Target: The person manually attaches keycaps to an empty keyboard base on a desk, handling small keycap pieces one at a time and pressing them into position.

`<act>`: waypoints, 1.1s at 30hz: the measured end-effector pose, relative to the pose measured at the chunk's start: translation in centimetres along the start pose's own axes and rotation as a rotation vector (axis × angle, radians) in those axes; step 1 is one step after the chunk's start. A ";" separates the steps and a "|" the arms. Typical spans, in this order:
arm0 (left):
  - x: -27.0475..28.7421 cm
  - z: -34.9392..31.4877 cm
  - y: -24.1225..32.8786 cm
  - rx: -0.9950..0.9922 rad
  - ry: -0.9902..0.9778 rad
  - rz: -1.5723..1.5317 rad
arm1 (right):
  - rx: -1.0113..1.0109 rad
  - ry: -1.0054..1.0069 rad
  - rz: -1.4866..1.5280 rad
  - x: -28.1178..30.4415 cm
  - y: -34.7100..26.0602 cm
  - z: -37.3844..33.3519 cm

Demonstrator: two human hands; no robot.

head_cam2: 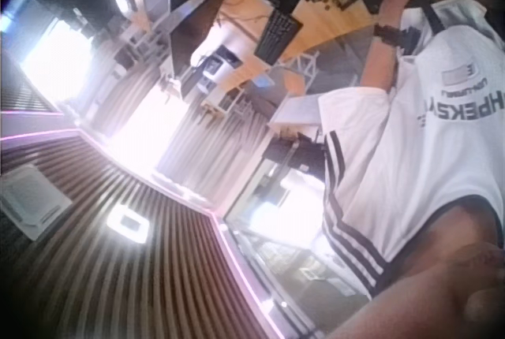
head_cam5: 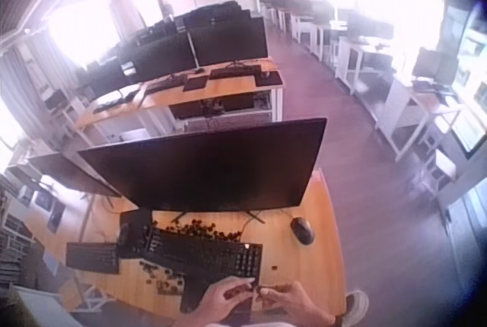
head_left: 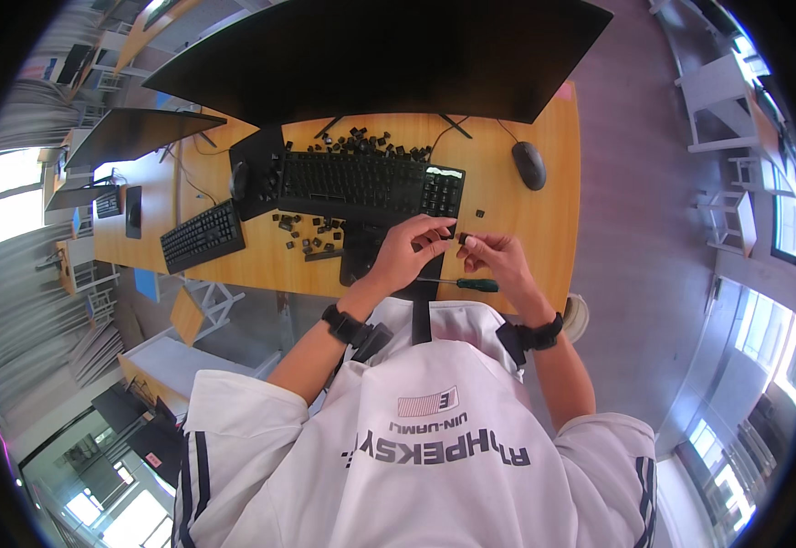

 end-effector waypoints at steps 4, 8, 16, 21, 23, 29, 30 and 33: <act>0.2 -2.1 3.8 -0.042 -0.089 -0.135 | 0.058 -0.105 0.142 -3.1 -2.5 -1.9; 1.4 -3.7 6.0 -0.172 -0.075 -0.059 | 0.100 -0.163 0.207 -5.5 -4.9 -3.2; 2.6 -5.7 7.8 -0.371 -0.039 0.018 | 0.149 -0.225 0.150 -7.1 -5.5 -3.2; 3.0 -5.2 5.1 -0.243 0.037 0.015 | 0.071 -0.114 -0.061 -3.6 -1.8 -0.8; 2.8 -4.1 2.7 -0.124 0.050 0.011 | 0.097 0.105 -0.542 3.0 3.0 1.6; 0.5 0.0 -7.0 0.197 -0.095 0.223 | 0.237 0.274 -1.239 5.8 6.8 4.7; -0.1 0.5 -7.4 0.143 -0.106 0.302 | 0.290 0.271 -1.327 5.6 6.9 5.3; -2.3 3.1 -8.6 -0.039 -0.090 0.512 | 0.336 0.257 -1.354 7.0 8.0 6.9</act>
Point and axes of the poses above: each hand's wrist, its own z-axis towards the middle knuckle, its own x-axis out of the back of the hand, y = z × x, the point moved 3 cm from there along z, towards the middle knuckle, and after that the axes turned 12 degrees about x, right-handed, at the moved point
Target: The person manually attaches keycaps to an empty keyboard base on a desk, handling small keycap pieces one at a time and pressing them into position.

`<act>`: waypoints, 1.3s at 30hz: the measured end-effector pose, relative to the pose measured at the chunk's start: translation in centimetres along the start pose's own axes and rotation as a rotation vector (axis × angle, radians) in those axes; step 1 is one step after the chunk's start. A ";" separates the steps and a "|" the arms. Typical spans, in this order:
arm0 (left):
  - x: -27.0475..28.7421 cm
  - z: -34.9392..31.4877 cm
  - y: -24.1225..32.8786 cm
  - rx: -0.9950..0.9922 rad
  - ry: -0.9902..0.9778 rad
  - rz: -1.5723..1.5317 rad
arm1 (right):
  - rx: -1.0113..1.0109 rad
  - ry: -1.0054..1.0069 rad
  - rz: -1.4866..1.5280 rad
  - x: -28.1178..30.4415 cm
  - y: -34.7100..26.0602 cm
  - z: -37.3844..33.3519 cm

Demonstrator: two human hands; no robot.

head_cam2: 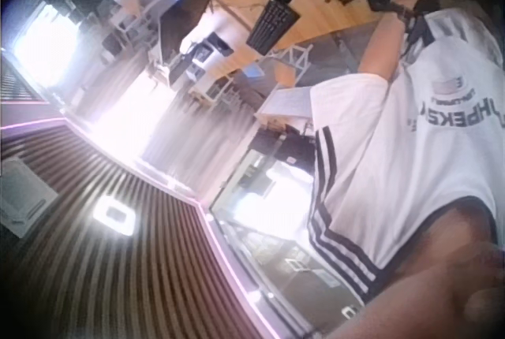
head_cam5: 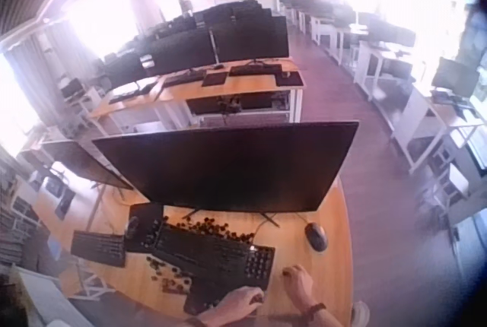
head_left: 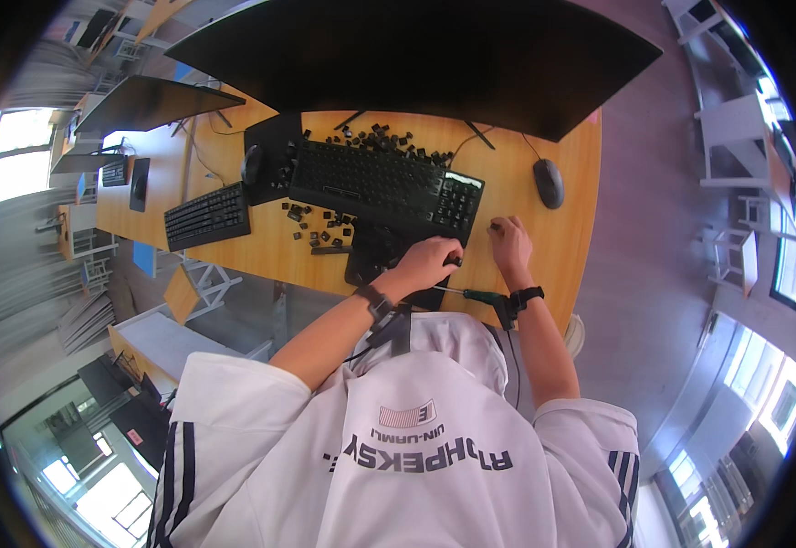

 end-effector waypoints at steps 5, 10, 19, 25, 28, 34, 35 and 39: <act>-3.5 2.8 0.3 -0.067 0.149 0.254 | -0.241 0.078 0.568 1.9 -0.3 -1.6; -8.1 4.8 0.2 -0.249 0.309 0.362 | -0.386 0.129 0.819 7.7 -2.4 -4.8; -8.9 4.9 -0.3 -0.158 0.297 0.397 | -0.454 0.170 0.919 8.8 -5.1 -5.6; -2.8 3.0 1.5 -0.041 0.425 -0.220 | -0.426 0.167 0.963 7.5 -6.7 -3.5; -0.3 2.7 0.5 0.213 0.011 -0.788 | -0.387 0.091 0.960 5.9 -8.0 -2.2; 4.8 1.5 -1.3 0.241 0.092 -0.740 | -0.355 -0.142 1.186 2.0 -11.4 0.4; 5.4 1.5 -1.7 0.292 0.098 -0.796 | -0.340 -0.178 1.277 1.8 -11.9 0.8; 6.4 1.8 -3.3 0.319 0.080 -0.896 | -0.325 -0.173 1.230 0.5 -12.2 2.0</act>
Point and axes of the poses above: each hand's wrist, its own z-axis towards the middle knuckle, its own x-axis out of the back of the hand, y = z × x, the point moved 3 cm from there along z, towards the middle knuckle, and after that the axes turned 12 degrees about x, right-handed, at the moved point
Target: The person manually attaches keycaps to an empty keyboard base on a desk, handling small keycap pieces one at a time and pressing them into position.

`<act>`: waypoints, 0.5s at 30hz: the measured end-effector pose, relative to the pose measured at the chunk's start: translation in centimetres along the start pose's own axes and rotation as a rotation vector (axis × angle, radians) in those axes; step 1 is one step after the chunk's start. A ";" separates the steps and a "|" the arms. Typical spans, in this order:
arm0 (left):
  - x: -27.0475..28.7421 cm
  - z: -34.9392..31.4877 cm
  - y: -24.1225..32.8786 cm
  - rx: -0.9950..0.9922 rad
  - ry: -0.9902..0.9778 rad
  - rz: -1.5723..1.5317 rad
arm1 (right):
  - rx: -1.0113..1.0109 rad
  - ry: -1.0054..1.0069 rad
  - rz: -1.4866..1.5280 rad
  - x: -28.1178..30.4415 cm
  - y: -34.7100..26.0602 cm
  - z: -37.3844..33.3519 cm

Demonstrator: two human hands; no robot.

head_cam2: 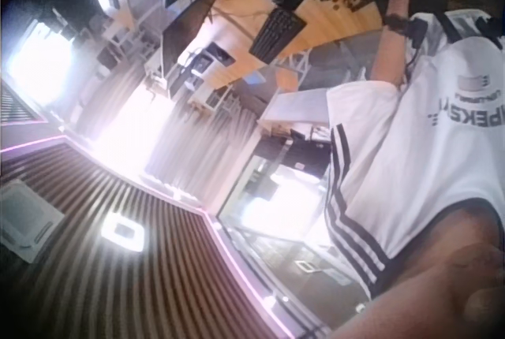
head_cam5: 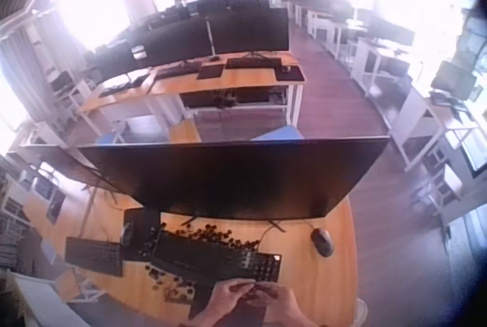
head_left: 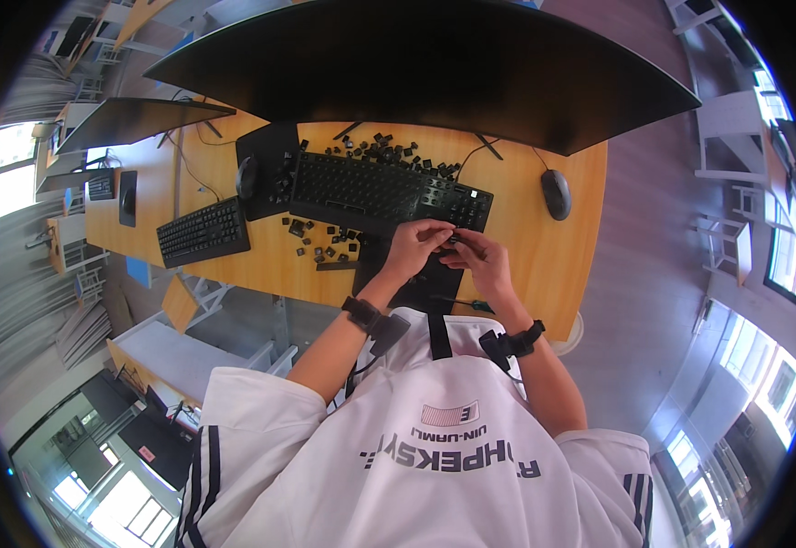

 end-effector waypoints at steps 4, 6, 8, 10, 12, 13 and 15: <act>0.5 1.0 0.3 0.034 0.001 0.050 | 0.010 0.033 -0.041 0.1 -0.1 1.3; 0.7 1.7 0.0 0.047 -0.010 0.053 | -0.025 0.071 -0.032 0.2 0.0 1.9; 0.8 2.7 -0.5 0.031 -0.014 0.046 | -0.037 0.075 -0.037 0.5 0.7 2.7; 0.9 3.5 -1.0 0.037 0.001 0.054 | -0.052 0.076 -0.041 0.8 1.5 3.2; 0.8 4.2 -1.3 0.043 0.015 0.063 | -0.057 0.102 -0.116 1.3 2.2 3.6; 0.8 4.5 -1.4 0.051 0.040 0.105 | -0.063 0.107 -0.115 1.5 2.5 3.8; 0.5 5.2 -1.6 0.064 0.061 0.146 | -0.063 0.125 -0.340 2.4 3.2 4.3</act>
Point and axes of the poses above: each hand's wrist, its own z-axis towards the middle knuckle, its own x-axis out of the back of the hand, y = z × x, the point moved 3 cm from there along z, towards the middle knuckle, and after that the axes turned 12 degrees about x, right-handed, at the moved point
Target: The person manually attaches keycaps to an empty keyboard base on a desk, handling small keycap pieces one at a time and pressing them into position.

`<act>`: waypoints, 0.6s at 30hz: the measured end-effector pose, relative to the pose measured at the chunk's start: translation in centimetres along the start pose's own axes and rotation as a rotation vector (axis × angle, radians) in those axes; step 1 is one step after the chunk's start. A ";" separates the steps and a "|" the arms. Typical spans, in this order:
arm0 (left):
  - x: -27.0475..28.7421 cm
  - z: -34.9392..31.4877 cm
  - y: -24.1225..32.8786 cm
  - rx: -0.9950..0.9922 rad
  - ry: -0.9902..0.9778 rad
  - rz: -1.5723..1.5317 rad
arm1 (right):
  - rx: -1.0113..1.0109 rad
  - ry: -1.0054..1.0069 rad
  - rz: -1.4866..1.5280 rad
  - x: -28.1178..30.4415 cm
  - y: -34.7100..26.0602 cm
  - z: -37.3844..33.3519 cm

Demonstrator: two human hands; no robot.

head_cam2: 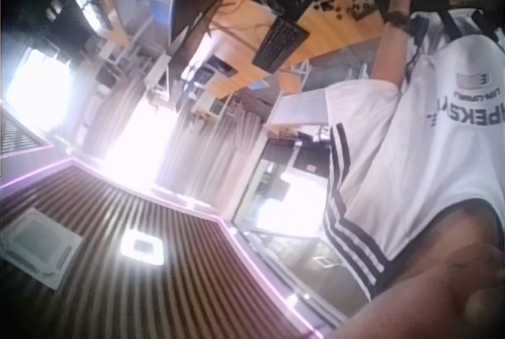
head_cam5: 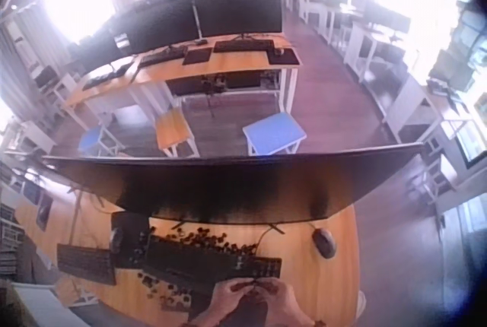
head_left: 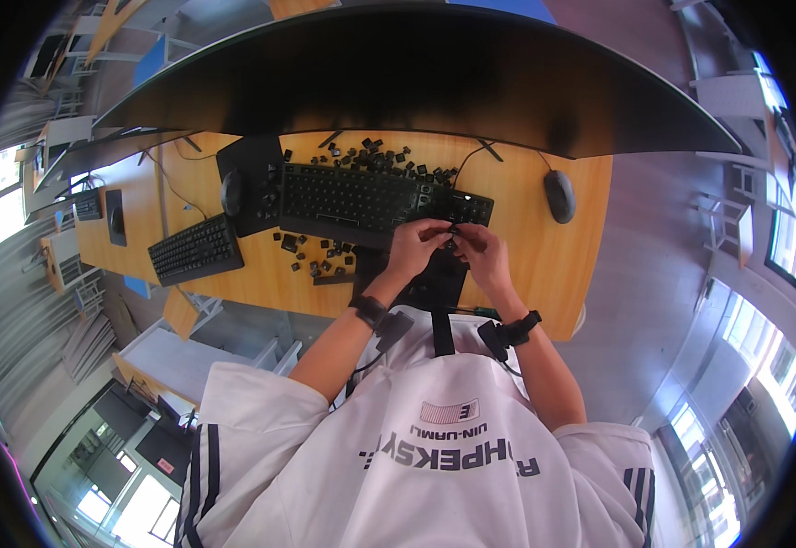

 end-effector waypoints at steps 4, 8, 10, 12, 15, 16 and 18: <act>-0.8 1.8 -0.9 -0.095 0.122 0.115 | 0.019 0.070 -0.044 -0.3 1.7 1.3; -1.3 3.2 -0.4 -0.188 0.230 0.164 | 0.200 0.193 -0.325 -0.5 1.4 2.7; -1.3 4.0 -0.7 -0.238 0.276 0.217 | 0.273 0.228 -0.438 -0.8 0.7 3.2; -1.2 4.5 -0.7 -0.288 0.321 0.270 | 0.246 0.238 -0.450 -1.0 0.5 3.6; -1.1 5.1 -0.7 -0.173 0.317 0.247 | 0.270 0.212 -0.563 -1.2 0.3 4.1; -1.1 5.1 -0.5 -0.152 0.299 0.203 | 0.266 0.211 -0.565 -1.2 0.2 4.2; -0.9 5.2 -0.4 -0.129 0.282 0.158 | 0.241 0.210 -0.584 -1.3 0.1 4.4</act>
Point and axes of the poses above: each hand's wrist, its own z-axis towards the middle knuckle, its own x-axis out of the back of the hand, y = z × x, the point moved 3 cm from there along z, towards the middle knuckle, and after that the axes turned 12 degrees about x, right-handed, at the moved point
